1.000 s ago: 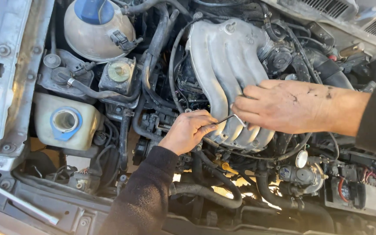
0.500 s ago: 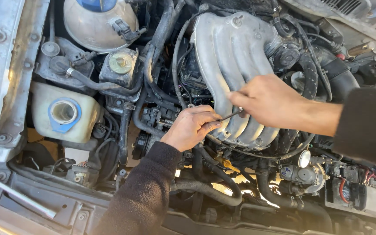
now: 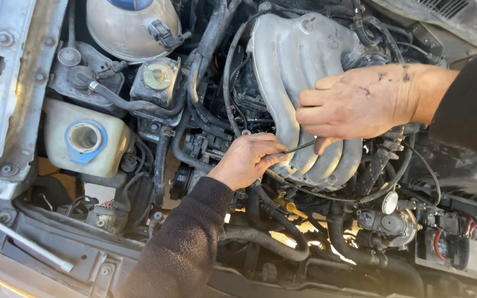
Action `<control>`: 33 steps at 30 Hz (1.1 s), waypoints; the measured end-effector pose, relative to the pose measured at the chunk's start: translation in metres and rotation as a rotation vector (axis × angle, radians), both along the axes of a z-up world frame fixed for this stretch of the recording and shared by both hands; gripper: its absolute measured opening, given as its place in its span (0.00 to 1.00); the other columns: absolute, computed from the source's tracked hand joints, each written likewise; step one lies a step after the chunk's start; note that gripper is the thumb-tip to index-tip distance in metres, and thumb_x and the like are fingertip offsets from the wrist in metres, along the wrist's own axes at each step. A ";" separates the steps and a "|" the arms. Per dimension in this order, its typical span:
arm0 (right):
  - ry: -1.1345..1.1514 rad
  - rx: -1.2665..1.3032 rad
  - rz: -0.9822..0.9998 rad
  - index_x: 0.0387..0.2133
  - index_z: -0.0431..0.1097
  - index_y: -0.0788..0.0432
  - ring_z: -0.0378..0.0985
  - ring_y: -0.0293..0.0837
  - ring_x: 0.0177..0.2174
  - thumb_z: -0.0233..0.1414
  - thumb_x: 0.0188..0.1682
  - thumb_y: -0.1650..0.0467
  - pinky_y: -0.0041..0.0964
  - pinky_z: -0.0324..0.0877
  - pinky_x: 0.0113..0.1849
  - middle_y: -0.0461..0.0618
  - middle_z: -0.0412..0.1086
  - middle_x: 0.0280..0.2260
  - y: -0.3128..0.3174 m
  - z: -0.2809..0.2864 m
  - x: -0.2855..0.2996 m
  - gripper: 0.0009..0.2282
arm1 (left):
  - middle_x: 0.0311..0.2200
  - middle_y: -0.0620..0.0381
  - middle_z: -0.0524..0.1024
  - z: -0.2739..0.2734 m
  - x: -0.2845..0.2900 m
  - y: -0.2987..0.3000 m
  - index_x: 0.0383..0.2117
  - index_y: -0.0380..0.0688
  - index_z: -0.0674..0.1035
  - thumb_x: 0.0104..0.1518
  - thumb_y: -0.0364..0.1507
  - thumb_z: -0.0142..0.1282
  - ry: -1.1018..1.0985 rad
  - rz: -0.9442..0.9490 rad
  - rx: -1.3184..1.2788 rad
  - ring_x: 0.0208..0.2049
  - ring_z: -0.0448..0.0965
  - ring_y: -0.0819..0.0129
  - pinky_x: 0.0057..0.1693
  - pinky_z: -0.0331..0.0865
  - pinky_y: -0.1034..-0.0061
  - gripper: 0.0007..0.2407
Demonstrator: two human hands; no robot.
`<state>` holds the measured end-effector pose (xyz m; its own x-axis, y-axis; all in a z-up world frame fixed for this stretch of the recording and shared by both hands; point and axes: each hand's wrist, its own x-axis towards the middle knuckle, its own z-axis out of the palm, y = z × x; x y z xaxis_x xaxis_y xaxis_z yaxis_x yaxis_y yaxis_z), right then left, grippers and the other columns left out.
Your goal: The person works on a car engine, initially manipulating a hose and then using a wrench to tighten bolts on the intake manifold. The person uses both hands to hold the manifold steady while applying torque with the tool.
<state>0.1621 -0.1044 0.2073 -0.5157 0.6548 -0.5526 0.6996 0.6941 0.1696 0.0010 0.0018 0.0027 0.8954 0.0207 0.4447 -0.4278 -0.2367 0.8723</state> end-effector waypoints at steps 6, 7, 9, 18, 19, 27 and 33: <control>0.172 0.090 -0.122 0.24 0.69 0.58 0.70 0.48 0.30 0.53 0.43 0.60 0.41 0.69 0.31 0.50 0.62 0.28 -0.010 -0.010 -0.001 0.13 | 0.30 0.52 0.79 -0.001 0.000 -0.001 0.36 0.36 0.83 0.59 0.27 0.61 0.010 0.002 -0.006 0.31 0.80 0.58 0.39 0.73 0.69 0.06; 0.207 0.102 -0.274 0.24 0.70 0.59 0.71 0.50 0.28 0.52 0.46 0.57 0.44 0.70 0.31 0.53 0.64 0.26 -0.015 -0.015 -0.002 0.16 | 0.31 0.52 0.79 -0.001 0.000 0.000 0.36 0.37 0.84 0.59 0.27 0.61 0.038 0.011 -0.010 0.30 0.80 0.58 0.38 0.73 0.69 0.06; 0.092 0.094 -0.802 0.29 0.73 0.58 0.74 0.50 0.28 0.47 0.50 0.57 0.43 0.72 0.34 0.53 0.68 0.27 -0.037 -0.030 -0.035 0.17 | 0.32 0.52 0.79 -0.003 0.000 -0.001 0.37 0.36 0.84 0.59 0.26 0.61 0.022 0.009 -0.003 0.31 0.80 0.58 0.39 0.73 0.69 0.06; 0.240 0.108 -0.854 0.45 0.74 0.62 0.78 0.50 0.35 0.52 0.45 0.61 0.42 0.74 0.36 0.54 0.73 0.33 -0.037 -0.002 -0.039 0.20 | 0.34 0.52 0.81 -0.009 0.001 -0.002 0.36 0.35 0.83 0.60 0.27 0.60 -0.005 0.009 -0.004 0.32 0.82 0.58 0.40 0.75 0.71 0.06; 0.327 0.118 -0.425 0.46 0.73 0.66 0.77 0.47 0.37 0.52 0.39 0.66 0.39 0.73 0.35 0.53 0.71 0.34 -0.031 0.006 -0.028 0.22 | 0.34 0.52 0.81 -0.011 0.000 -0.003 0.36 0.35 0.83 0.60 0.27 0.60 0.012 0.014 -0.001 0.31 0.82 0.58 0.39 0.75 0.71 0.06; 0.071 0.030 0.181 0.44 0.69 0.69 0.70 0.44 0.36 0.50 0.49 0.66 0.38 0.70 0.36 0.50 0.67 0.38 -0.013 -0.009 0.003 0.17 | 0.32 0.53 0.80 -0.005 -0.001 0.001 0.36 0.34 0.82 0.60 0.27 0.60 0.086 0.024 -0.027 0.28 0.80 0.59 0.37 0.73 0.71 0.07; 0.206 0.062 0.176 0.49 0.69 0.73 0.71 0.44 0.37 0.51 0.45 0.64 0.38 0.70 0.38 0.52 0.68 0.39 -0.016 -0.015 0.010 0.24 | 0.33 0.53 0.80 -0.010 0.000 0.000 0.37 0.35 0.82 0.61 0.27 0.60 0.019 0.029 -0.024 0.31 0.81 0.58 0.39 0.74 0.71 0.06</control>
<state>0.1726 -0.1201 0.1927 -0.7220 0.5741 -0.3861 0.5930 0.8010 0.0823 0.0007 0.0014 -0.0073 0.9024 0.0574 0.4271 -0.4047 -0.2277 0.8857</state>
